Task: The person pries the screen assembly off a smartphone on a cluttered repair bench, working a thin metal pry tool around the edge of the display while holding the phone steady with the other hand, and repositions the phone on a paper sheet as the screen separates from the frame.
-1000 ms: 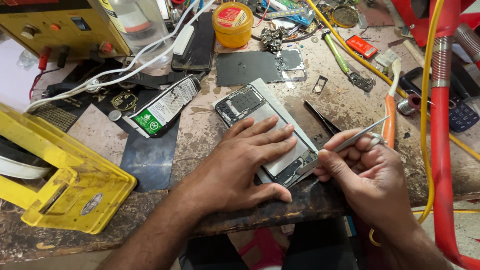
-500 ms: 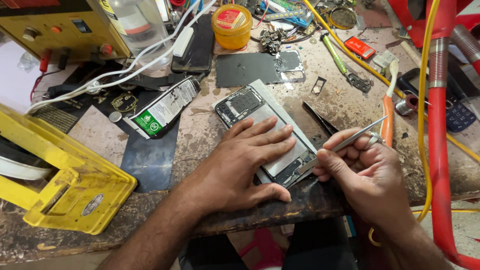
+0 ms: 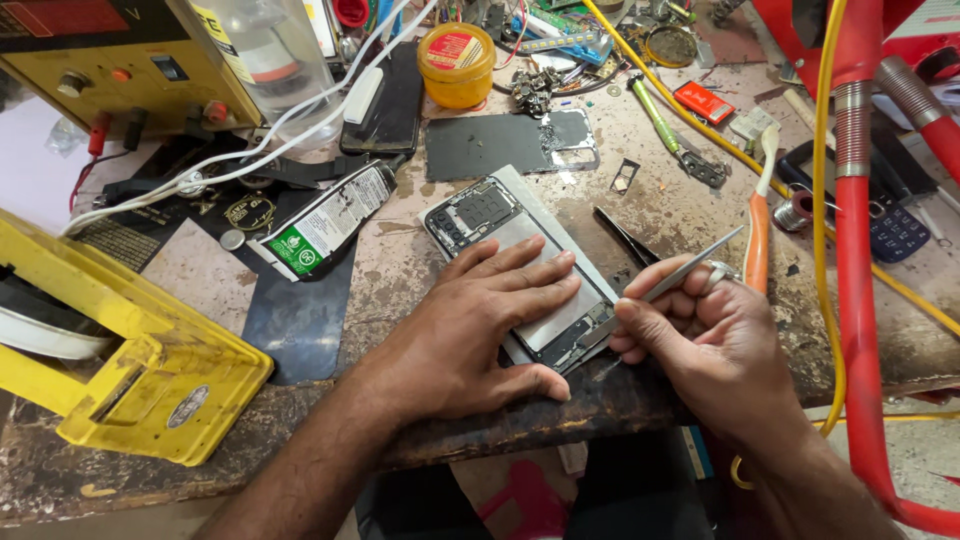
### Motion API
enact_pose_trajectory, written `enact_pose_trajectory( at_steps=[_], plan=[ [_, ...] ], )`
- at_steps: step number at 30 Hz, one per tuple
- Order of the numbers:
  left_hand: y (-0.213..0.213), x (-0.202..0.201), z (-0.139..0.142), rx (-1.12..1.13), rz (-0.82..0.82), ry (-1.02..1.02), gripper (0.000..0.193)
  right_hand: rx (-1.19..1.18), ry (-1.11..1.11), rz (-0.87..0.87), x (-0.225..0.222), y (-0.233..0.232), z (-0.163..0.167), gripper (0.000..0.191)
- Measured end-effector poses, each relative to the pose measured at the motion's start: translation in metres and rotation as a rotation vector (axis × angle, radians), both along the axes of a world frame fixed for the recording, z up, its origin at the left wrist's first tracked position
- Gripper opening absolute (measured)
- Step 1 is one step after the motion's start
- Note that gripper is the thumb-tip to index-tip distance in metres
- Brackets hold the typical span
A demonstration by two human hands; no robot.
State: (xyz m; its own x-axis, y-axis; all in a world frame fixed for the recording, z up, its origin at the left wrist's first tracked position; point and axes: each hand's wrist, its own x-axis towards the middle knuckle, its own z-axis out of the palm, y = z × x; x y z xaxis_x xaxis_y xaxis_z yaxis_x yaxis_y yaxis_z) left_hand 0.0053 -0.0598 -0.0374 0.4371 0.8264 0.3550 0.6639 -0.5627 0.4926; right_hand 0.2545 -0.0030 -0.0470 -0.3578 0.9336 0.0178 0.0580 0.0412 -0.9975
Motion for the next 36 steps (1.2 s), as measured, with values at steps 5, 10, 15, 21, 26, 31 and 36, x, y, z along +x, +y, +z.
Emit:
enact_pose_trajectory(
  at_steps=[5, 10, 15, 21, 26, 31, 36],
  plan=[
    [0.0, 0.0, -0.001, 0.0, 0.005, 0.003, 0.087, 0.057, -0.075, 0.039, -0.005, -0.004, 0.0, 0.012],
    [0.001, 0.0, -0.003, 0.008, 0.001, -0.003, 0.088, 0.036, -0.029, -0.04, -0.004, -0.007, 0.001, 0.011],
    [0.001, -0.001, -0.004, 0.018, -0.002, 0.008, 0.089, 0.081, -0.006, -0.064, -0.001, -0.007, -0.003, 0.01],
    [0.001, 0.0, -0.005, 0.022, 0.0, 0.006, 0.088, 0.127, -0.055, 0.039, -0.003, -0.012, -0.005, 0.014],
    [0.0, 0.0, -0.004, 0.019, 0.001, 0.002, 0.089, 0.102, -0.024, 0.007, -0.006, -0.015, -0.001, 0.015],
    [0.001, -0.001, -0.004, 0.025, -0.008, 0.016, 0.09, 0.11, -0.092, 0.002, -0.007, -0.016, -0.001, 0.015],
    [0.0, -0.002, -0.003, 0.005, -0.006, -0.007, 0.09, 0.159, -0.114, 0.043, -0.01, -0.017, 0.005, 0.014]
  ],
)
